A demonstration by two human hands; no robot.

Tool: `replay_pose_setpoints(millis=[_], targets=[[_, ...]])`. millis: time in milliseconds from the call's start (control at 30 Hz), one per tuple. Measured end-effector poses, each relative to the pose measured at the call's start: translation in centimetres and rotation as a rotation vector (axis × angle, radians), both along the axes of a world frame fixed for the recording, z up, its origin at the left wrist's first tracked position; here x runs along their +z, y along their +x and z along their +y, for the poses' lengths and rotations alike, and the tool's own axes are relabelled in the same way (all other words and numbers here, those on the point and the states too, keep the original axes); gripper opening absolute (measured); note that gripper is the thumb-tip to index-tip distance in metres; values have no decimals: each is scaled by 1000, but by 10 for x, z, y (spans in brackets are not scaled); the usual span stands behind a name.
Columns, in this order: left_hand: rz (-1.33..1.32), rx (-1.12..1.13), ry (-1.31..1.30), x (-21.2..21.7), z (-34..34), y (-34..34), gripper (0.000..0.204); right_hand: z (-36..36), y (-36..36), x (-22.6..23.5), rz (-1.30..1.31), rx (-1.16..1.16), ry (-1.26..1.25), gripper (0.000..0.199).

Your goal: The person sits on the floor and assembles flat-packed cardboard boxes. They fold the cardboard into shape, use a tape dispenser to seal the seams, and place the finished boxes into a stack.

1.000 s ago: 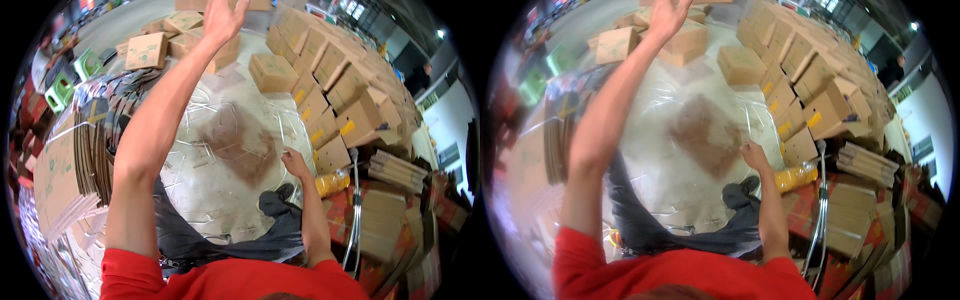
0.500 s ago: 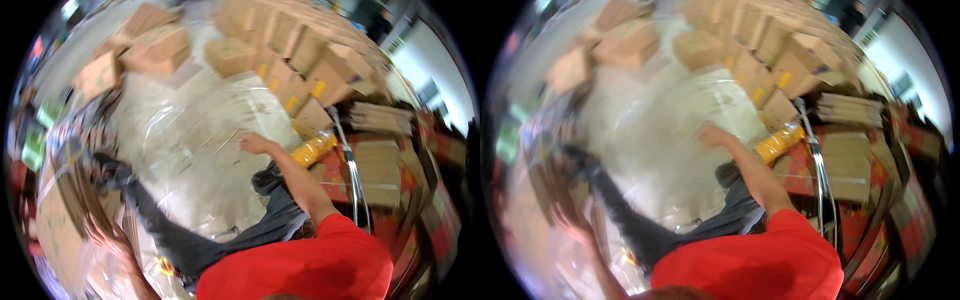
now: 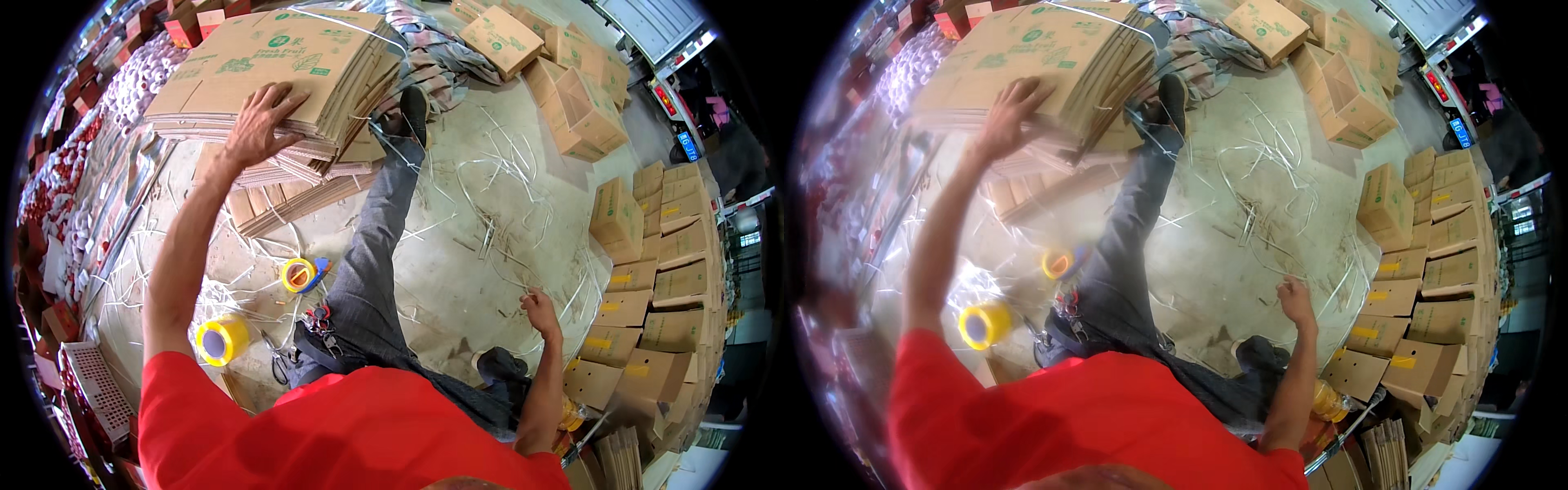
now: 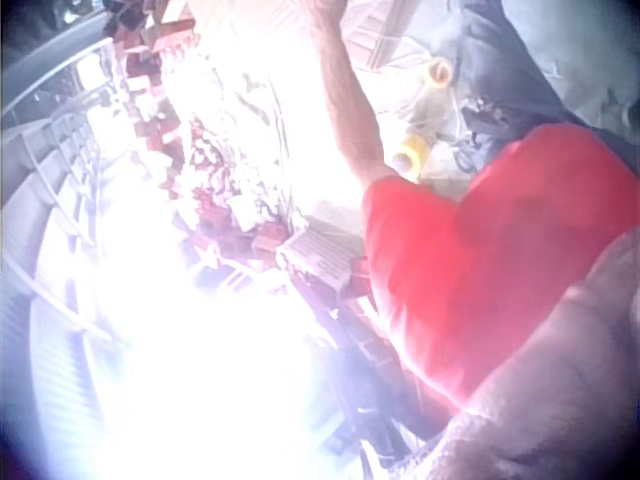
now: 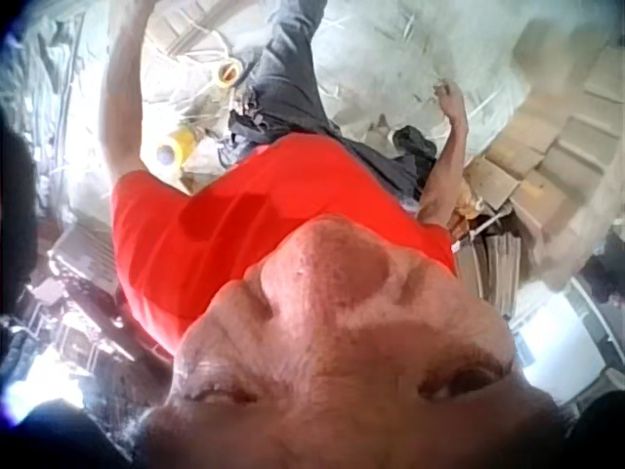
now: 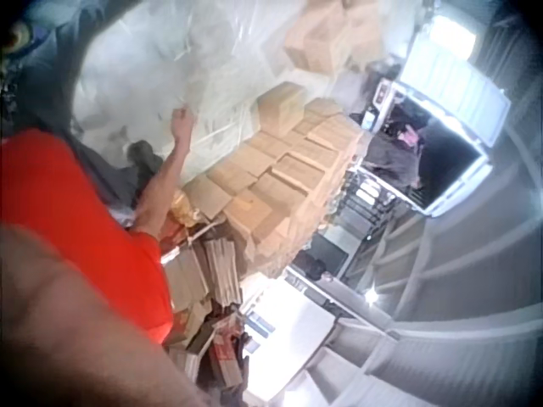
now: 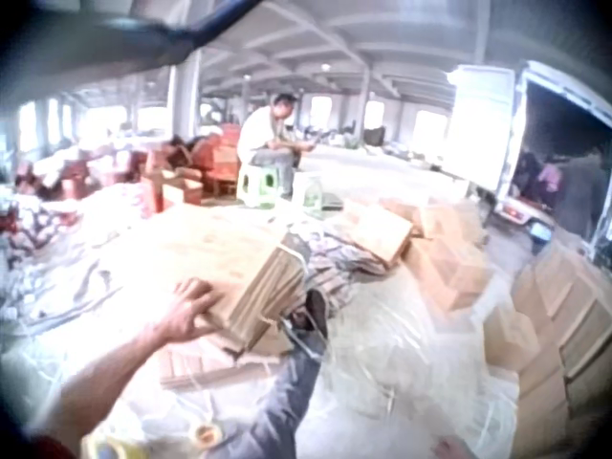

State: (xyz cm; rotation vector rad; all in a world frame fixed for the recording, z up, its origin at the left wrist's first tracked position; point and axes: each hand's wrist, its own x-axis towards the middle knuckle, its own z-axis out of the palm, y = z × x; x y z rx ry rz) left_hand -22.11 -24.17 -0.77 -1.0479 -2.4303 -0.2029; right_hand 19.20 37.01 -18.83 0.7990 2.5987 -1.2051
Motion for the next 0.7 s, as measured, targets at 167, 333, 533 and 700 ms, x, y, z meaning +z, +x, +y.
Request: replay_pose_setpoints(millis=[167, 333, 533, 700], targets=[[-98, -62, -207, 3, -4, -35, 90, 7, 24, -10, -1, 63, 141, 49], [-117, -133, -270, 21, -7, -37, 84, 6, 31, -18, -28, 55, 153, 48], [-152, -231, -305, 33, 13, -34, 87, 7, 31, -20, 31, 131, 265, 44], [-256, -267, -392, 27, 41, -41, 104, -7, 35, -13, 34, 99, 268, 45]])
